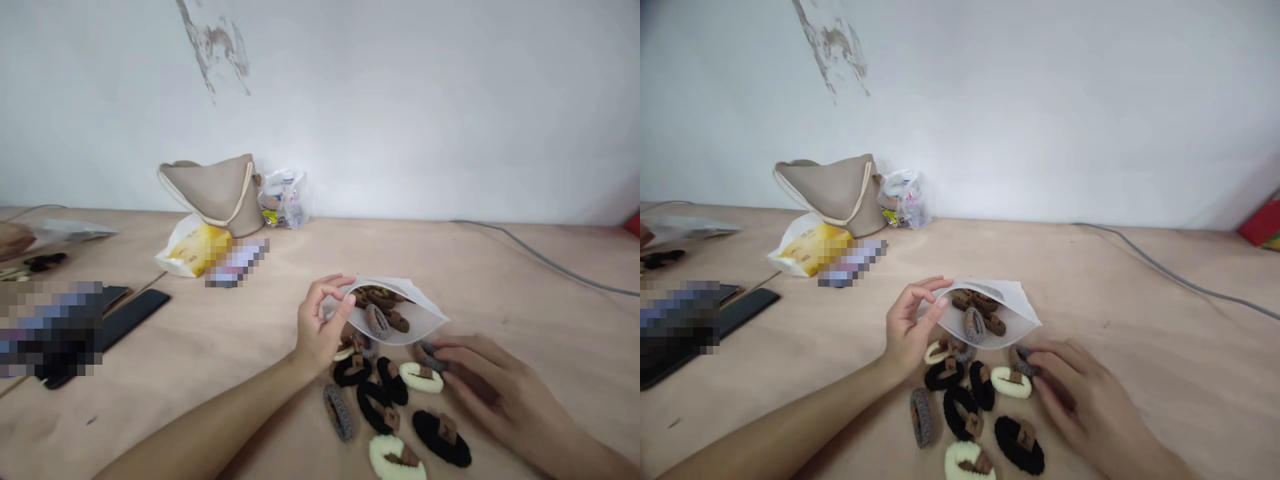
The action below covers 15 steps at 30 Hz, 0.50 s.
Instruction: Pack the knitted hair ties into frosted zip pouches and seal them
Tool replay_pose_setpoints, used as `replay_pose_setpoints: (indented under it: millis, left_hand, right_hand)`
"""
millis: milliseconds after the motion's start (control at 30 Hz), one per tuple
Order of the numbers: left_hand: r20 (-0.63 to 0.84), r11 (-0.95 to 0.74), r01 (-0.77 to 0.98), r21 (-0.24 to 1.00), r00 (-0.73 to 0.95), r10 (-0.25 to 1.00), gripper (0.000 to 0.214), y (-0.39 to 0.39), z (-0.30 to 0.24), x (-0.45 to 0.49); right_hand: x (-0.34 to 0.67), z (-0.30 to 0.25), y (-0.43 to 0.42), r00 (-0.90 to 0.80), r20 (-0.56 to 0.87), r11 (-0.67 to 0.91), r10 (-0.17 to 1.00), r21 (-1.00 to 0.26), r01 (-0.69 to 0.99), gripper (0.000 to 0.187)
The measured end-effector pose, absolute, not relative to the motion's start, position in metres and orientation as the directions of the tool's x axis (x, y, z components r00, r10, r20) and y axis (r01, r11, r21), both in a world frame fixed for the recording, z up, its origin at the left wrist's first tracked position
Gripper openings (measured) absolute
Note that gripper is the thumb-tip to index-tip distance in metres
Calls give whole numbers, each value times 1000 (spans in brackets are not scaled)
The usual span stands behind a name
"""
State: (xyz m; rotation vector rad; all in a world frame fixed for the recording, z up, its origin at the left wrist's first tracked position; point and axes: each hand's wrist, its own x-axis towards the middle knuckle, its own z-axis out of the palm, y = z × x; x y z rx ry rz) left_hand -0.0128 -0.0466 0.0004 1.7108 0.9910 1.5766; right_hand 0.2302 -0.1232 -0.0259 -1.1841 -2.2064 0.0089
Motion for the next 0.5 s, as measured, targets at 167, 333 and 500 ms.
replay_pose_setpoints:
  millis: [167, 333, 500]
  left_hand:
    - [508, -505, 84, 859, -16, 861, 14, -45, 3, -12]
    - [484, -482, 62, 874, -26, 874, 13, -46, 4, -9]
    - [410, -411, -4, 912, -74, 909, 17, -38, 16, -7]
  right_hand:
    - [228, -28, -116, -402, 559, 610, 725, -252, 751, 18]
    - [227, -22, -115, -447, 574, 647, 686, -201, 735, 21]
    - [223, -23, -106, -554, 559, 694, 617, -53, 718, 19]
